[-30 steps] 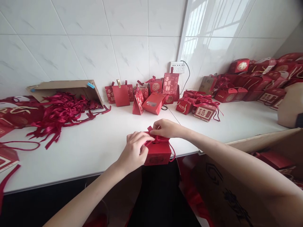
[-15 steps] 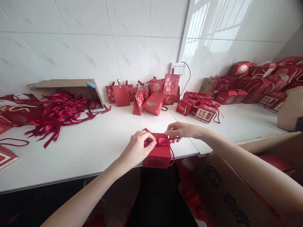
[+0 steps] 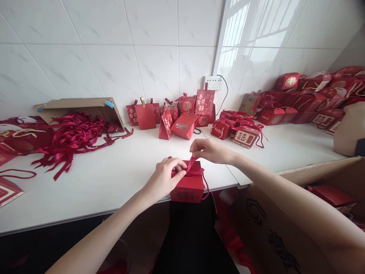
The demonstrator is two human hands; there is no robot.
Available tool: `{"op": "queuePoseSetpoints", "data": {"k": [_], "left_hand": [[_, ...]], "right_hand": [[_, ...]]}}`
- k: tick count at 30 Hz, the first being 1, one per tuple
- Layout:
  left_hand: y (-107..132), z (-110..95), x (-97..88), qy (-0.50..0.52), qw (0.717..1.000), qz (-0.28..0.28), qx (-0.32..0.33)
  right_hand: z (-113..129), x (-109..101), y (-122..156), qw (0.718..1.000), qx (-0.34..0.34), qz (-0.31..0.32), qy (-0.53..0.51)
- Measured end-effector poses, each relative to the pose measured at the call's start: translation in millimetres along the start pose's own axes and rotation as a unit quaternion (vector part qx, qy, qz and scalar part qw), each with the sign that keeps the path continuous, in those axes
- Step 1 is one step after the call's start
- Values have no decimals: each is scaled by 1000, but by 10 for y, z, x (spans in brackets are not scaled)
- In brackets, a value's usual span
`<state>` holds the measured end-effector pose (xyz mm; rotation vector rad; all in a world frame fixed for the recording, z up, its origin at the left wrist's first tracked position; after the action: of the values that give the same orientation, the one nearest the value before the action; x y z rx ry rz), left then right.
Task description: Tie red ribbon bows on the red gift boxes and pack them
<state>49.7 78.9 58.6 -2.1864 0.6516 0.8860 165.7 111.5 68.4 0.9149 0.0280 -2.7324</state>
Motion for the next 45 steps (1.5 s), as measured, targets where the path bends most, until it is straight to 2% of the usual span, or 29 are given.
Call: {"op": "queuePoseSetpoints", "data": {"k": [4, 6, 8, 10, 13, 16, 20, 22, 25, 29, 31, 33, 40, 45], "left_hand": [[-8, -36, 23, -26, 999, 20, 15], [-10, -27, 38, -33, 999, 26, 13], [-10, -8, 54, -30, 999, 27, 10], [-11, 4, 59, -26, 999, 23, 10], [-17, -4, 52, -27, 999, 15, 17], [-25, -20, 48, -26, 999, 12, 19], [-36, -34, 41, -26, 999, 7, 18], [-35, -24, 39, -26, 1000, 5, 12], [-26, -3, 42, -23, 1000, 7, 4], [-17, 2, 44, -16, 1000, 8, 4], [-19, -6, 44, -16, 1000, 9, 6], [-20, -13, 46, -18, 1000, 12, 5], [-9, -23, 38, -23, 1000, 10, 6], [-9, -8, 47, -19, 1000, 8, 6]], "right_hand": [[116, 20, -60, 983, -38, -86, 158], [205, -34, 17, 965, -67, -141, 210], [259, -82, 143, 956, -83, -162, 230], [222, -71, 256, 961, -62, -129, 237], [123, 44, 406, 967, -25, -43, 250], [154, 139, 498, 972, -53, -17, 228], [263, 172, 496, 983, -106, -37, 144], [263, 231, 459, 990, -106, -5, 94], [199, 318, 409, 995, -69, 66, 9], [136, 336, 388, 987, -19, 114, -107], [113, 369, 388, 982, 2, 136, -133], [100, 392, 385, 983, 10, 140, -122], [133, 341, 371, 996, -14, 84, -34], [154, 422, 409, 992, -22, 120, 36]]}}
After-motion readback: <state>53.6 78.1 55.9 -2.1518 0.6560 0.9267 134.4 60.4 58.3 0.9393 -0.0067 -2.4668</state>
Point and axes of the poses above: each hand's wrist, its own y-axis away from the middle knuckle, its own x-axis out of the palm, z = x × y, the point moved 10 cm from there along -y, towards the middle knuckle, and after that the axes turned 11 degrees about x, right-handed, at the moved point
